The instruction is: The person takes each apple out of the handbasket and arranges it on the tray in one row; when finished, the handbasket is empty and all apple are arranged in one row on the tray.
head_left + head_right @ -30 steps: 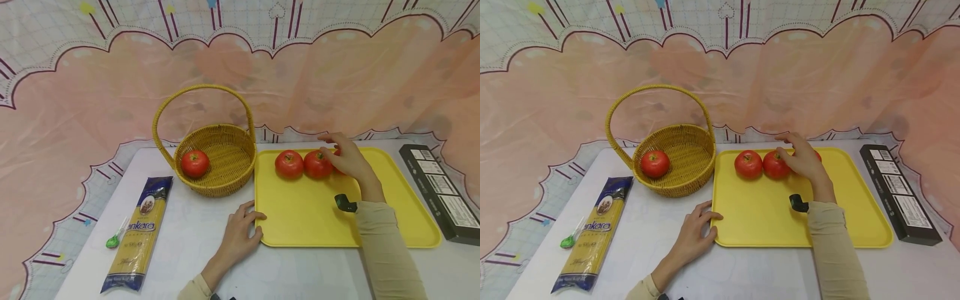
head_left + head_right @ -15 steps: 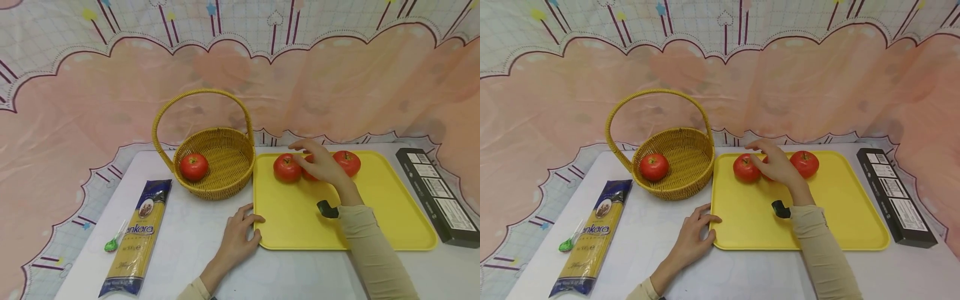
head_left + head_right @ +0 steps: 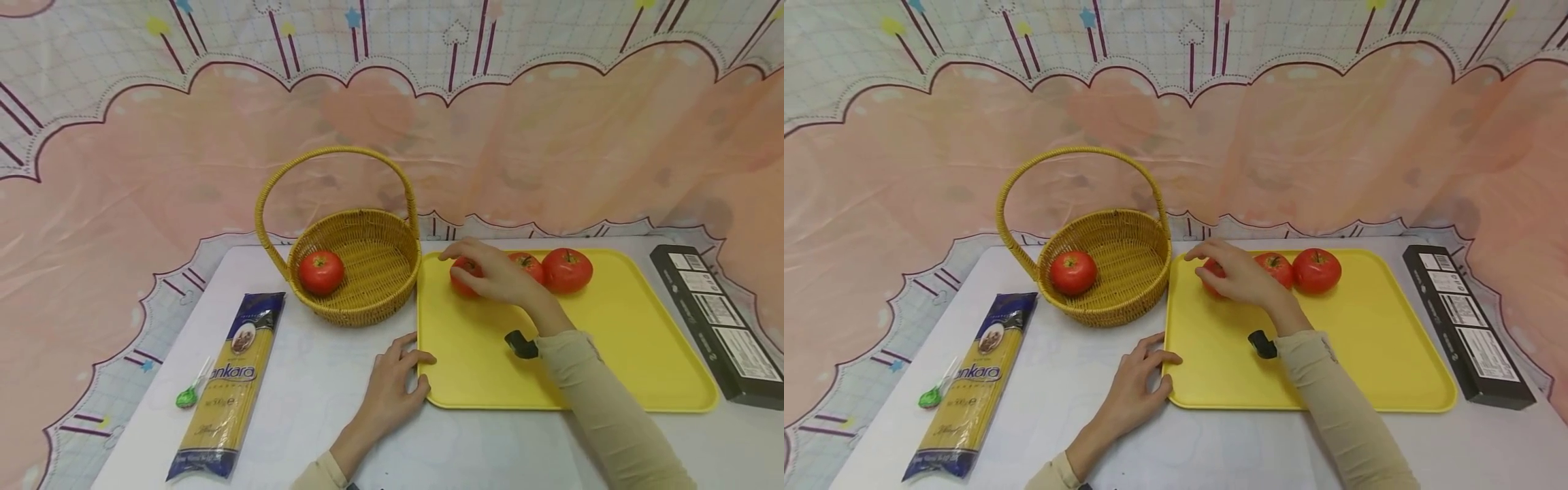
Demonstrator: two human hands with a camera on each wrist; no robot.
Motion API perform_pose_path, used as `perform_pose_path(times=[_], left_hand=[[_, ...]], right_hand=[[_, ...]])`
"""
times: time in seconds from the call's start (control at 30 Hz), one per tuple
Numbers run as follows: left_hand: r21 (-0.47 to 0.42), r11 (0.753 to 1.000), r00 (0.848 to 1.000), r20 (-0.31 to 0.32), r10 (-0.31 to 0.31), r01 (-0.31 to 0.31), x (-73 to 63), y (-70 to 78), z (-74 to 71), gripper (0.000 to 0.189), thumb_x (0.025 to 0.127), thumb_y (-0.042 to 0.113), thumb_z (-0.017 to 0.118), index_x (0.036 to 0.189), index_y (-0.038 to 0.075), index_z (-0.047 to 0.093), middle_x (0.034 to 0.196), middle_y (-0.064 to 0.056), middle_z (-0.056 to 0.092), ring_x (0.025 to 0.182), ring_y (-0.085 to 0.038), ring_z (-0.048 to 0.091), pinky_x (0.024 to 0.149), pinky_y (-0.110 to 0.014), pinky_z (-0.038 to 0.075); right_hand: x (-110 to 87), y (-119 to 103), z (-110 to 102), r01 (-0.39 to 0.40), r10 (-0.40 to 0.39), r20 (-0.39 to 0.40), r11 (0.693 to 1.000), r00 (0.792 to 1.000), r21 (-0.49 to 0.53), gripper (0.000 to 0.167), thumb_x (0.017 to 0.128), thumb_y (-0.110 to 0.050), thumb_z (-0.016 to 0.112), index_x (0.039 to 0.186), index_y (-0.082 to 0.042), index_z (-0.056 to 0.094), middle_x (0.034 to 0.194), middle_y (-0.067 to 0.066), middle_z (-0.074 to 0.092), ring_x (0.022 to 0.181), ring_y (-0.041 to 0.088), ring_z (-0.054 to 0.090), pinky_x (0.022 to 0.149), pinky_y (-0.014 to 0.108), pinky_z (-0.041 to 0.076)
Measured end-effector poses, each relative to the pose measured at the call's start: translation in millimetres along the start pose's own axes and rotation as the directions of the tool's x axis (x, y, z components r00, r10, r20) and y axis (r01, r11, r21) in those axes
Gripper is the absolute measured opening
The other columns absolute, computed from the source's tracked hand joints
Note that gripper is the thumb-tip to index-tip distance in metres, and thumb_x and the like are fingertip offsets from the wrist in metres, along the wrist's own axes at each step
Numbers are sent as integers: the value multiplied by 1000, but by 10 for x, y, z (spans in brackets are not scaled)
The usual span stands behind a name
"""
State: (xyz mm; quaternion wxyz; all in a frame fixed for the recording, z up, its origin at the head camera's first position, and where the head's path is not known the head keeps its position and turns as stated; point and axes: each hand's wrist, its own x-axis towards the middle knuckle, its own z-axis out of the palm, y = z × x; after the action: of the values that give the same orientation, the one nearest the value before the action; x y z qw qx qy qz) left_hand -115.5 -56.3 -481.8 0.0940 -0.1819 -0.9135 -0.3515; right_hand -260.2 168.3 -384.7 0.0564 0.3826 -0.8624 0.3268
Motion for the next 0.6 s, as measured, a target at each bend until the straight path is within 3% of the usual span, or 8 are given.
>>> perform_pose_path(times=[0.37,0.6], left_hand=[[6,1000,1000,3,2,-2,14,-5,-1,25,79,17,62,101,28,67,137,-3,50,92,-8,53,78,-28,31],[4,1000,1000,2,24,-24,-3,-5,-2,24,80,17,62,101,27,66,136,-5,50,92,-10,53,78,-28,32]], right_hand=[[286,-141,203,117,-115,79,993,990,-19,26,91,-16,59,117,-11,61,118,0,61,114,18,54,99,41,43],[438,-252,348,137,-136,132,991,982,6,25,91,-14,57,115,-10,61,115,1,59,109,18,56,96,38,46]])
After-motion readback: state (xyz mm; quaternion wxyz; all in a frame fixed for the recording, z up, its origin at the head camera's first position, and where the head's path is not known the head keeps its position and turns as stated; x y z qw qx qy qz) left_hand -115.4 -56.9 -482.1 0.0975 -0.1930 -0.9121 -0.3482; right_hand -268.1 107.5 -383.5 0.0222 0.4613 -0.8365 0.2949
